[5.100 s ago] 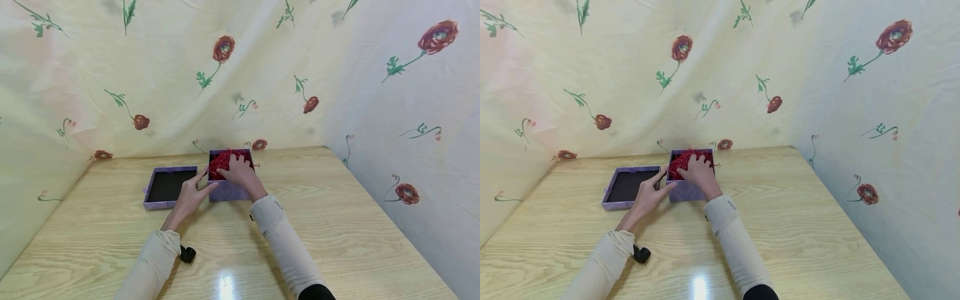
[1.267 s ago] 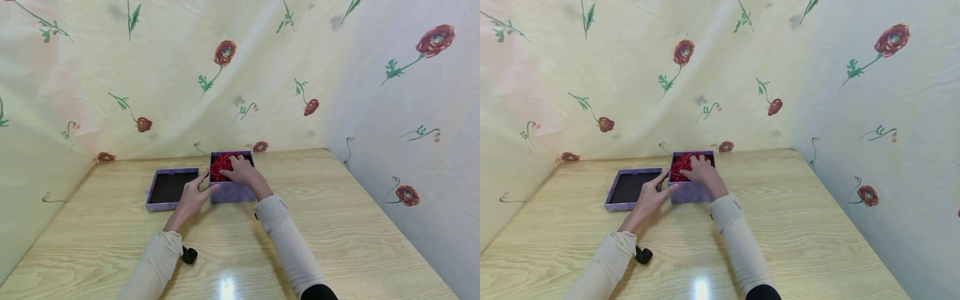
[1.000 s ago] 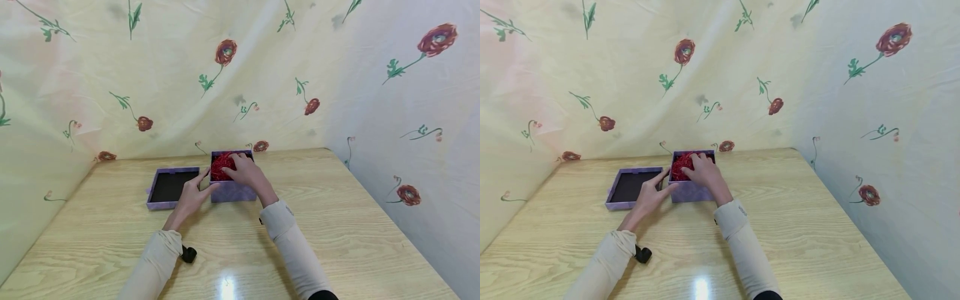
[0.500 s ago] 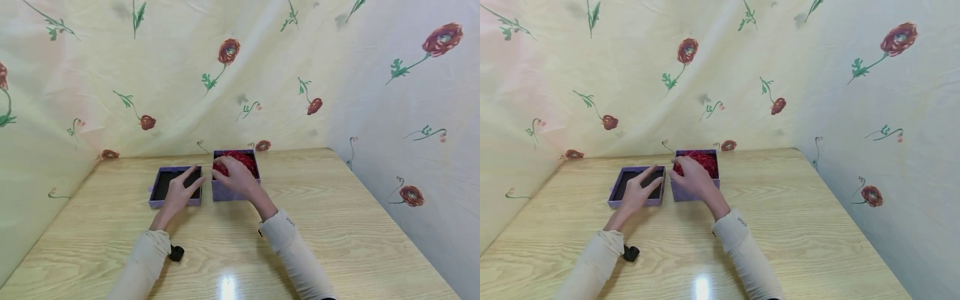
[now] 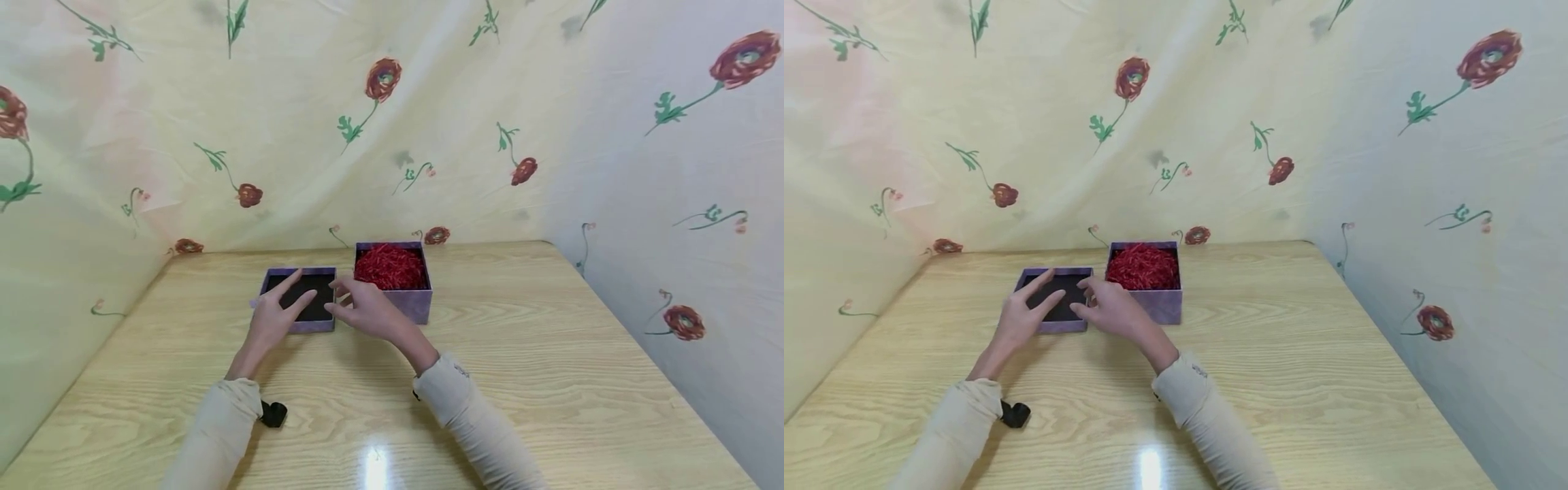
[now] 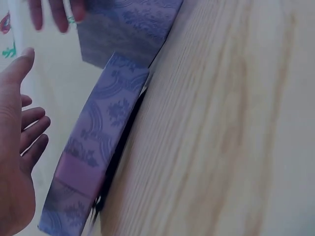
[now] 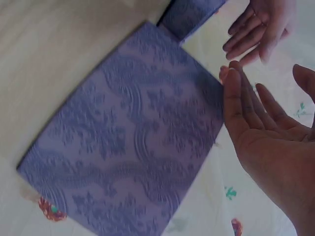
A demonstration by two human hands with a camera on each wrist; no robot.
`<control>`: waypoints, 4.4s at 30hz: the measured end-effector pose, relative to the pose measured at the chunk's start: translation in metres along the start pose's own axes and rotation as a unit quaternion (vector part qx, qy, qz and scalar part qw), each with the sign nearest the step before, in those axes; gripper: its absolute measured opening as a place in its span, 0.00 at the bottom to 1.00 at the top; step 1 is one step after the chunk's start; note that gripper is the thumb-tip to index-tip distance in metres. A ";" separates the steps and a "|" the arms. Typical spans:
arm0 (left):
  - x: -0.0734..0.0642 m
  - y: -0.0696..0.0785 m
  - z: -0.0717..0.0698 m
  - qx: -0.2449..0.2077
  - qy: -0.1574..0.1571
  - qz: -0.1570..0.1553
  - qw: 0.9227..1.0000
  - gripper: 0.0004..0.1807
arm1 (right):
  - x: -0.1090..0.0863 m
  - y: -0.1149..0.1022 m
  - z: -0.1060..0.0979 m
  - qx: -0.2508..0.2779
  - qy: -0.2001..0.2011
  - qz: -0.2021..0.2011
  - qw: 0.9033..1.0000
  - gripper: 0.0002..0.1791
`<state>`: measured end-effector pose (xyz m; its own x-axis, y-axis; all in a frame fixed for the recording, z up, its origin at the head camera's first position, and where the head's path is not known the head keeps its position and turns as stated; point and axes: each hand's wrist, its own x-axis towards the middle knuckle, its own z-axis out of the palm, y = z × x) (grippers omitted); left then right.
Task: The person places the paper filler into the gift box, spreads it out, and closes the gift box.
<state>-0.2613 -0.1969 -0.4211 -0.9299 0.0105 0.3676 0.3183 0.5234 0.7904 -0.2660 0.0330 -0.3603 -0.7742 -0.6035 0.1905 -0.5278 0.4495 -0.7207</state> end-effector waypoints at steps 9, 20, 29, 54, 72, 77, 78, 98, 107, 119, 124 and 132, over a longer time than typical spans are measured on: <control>-0.008 -0.012 -0.022 0.008 -0.005 -0.028 1.000 0.43 | 0.006 -0.004 0.019 -0.008 0.000 0.062 0.998 0.29; -0.020 -0.028 -0.044 0.022 -0.017 -0.056 0.998 0.48 | 0.013 0.003 0.032 -0.042 -0.062 0.127 0.989 0.43; -0.026 -0.035 -0.059 0.055 -0.052 -0.097 0.992 0.54 | 0.015 0.008 0.033 -0.039 -0.090 0.143 0.985 0.46; -0.031 -0.051 -0.064 0.080 -0.100 -0.086 0.988 0.50 | 0.026 0.014 0.043 -0.004 -0.075 0.129 0.989 0.36; -0.030 -0.045 -0.068 0.084 -0.081 -0.082 0.990 0.44 | 0.032 0.012 0.049 -0.005 -0.022 0.104 0.994 0.33; -0.032 -0.043 -0.071 0.083 -0.076 -0.087 0.990 0.44 | 0.033 0.013 0.050 -0.004 -0.005 0.106 0.994 0.29; -0.032 -0.042 -0.071 0.082 -0.075 -0.086 0.990 0.43 | 0.033 0.013 0.050 -0.005 -0.002 0.107 0.994 0.29; -0.036 -0.030 -0.080 0.070 -0.042 -0.081 0.993 0.43 | 0.031 0.002 0.050 0.017 0.016 0.108 0.994 0.35; -0.035 -0.022 -0.083 0.052 -0.017 -0.076 0.996 0.43 | 0.031 -0.008 0.041 -0.006 0.033 0.093 0.995 0.44; -0.026 -0.005 -0.078 0.040 0.007 -0.060 0.997 0.43 | 0.022 -0.022 0.018 -0.057 0.056 0.068 0.995 0.43; -0.021 0.003 -0.074 0.029 0.005 -0.047 0.998 0.42 | 0.019 -0.024 0.008 -0.060 0.053 0.078 0.994 0.43; -0.012 0.016 -0.067 0.026 0.003 -0.044 0.999 0.43 | 0.013 -0.023 -0.008 -0.036 0.063 0.083 0.994 0.41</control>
<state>-0.2326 -0.2462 -0.3801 -0.9527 -0.0433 0.3008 0.2250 0.5649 0.7939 -0.2665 0.0200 -0.3354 -0.8879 -0.4319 0.1582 -0.4094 0.5854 -0.6998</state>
